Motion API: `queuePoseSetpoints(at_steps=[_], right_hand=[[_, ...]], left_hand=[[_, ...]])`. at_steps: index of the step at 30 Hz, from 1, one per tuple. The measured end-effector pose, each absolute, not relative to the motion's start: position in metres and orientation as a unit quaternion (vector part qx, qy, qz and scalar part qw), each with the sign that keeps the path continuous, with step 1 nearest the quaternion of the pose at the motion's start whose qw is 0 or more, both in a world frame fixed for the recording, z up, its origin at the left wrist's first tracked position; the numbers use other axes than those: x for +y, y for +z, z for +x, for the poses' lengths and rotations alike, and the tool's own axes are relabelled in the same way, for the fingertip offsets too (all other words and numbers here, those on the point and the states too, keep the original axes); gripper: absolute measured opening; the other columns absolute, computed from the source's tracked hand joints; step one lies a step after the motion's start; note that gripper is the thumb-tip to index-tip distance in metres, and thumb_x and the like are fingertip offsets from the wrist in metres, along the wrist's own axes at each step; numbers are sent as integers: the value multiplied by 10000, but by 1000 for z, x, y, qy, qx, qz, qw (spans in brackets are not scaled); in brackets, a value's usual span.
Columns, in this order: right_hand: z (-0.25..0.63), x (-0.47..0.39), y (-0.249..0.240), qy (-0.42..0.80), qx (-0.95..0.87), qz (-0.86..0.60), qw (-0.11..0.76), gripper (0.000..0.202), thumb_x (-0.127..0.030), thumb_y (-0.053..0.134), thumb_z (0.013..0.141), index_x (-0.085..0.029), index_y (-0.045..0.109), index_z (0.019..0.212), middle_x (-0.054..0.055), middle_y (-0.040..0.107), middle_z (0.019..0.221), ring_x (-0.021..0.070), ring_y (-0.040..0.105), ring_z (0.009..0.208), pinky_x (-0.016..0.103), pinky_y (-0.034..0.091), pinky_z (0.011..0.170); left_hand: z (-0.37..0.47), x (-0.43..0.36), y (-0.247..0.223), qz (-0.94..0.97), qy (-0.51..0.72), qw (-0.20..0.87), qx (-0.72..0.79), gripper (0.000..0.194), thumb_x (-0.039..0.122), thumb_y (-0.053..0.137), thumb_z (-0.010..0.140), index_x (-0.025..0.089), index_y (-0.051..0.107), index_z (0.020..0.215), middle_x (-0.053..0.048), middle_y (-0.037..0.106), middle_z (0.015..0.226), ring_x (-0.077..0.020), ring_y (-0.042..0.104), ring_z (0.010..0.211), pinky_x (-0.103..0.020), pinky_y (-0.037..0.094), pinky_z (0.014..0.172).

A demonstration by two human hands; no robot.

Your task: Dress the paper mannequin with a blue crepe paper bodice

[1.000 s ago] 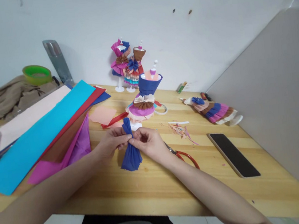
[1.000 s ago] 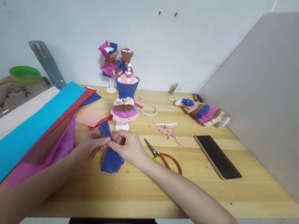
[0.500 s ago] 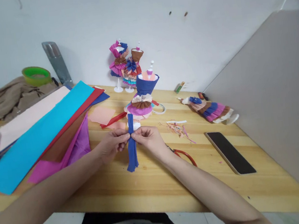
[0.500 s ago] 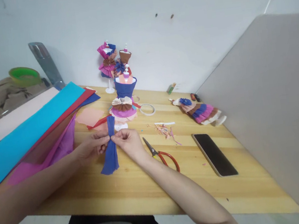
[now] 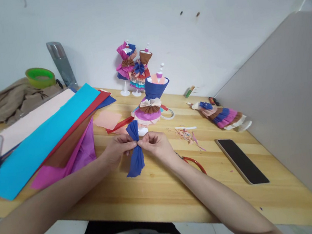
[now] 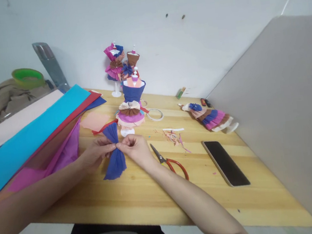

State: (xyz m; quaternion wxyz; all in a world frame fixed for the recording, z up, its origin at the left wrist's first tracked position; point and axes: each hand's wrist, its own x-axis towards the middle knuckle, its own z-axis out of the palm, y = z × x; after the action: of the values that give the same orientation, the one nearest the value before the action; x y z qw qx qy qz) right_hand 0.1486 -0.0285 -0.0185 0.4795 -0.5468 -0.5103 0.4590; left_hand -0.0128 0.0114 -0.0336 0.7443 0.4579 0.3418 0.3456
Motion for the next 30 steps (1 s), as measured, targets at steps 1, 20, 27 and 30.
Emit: queuePoseSetpoints(at_steps=[1,20,27,30], right_hand=[[149,-29,-17,455,-515,-543,482,404,-517,781,584,-186,549,575,-43,504,522,83,399,483,241,304,496],[147,-28,-17,552,-398,-496,539,301,-341,770,574,-194,509,549,-89,424,450,54,296,434,239,191,472],[145,-29,-14,568,-391,-484,539,329,-349,828,530,-185,543,539,-95,424,437,51,306,436,232,227,473],[143,-30,-15,569,-399,-481,534,338,-367,834,534,-187,548,538,-91,432,434,57,338,439,228,266,480]], left_hand=[[-13,11,-32,468,351,734,347,218,278,819,596,134,663,648,29,578,557,-60,446,491,-205,305,488],[-9,2,-20,452,259,791,319,318,397,797,635,138,627,708,0,587,666,-114,504,634,-249,399,612],[-9,5,-21,449,243,788,344,347,414,839,576,150,627,652,6,586,606,-120,512,610,-244,399,588],[-9,3,-22,440,249,789,350,283,333,834,588,150,622,619,21,557,555,-96,483,546,-226,371,533]])
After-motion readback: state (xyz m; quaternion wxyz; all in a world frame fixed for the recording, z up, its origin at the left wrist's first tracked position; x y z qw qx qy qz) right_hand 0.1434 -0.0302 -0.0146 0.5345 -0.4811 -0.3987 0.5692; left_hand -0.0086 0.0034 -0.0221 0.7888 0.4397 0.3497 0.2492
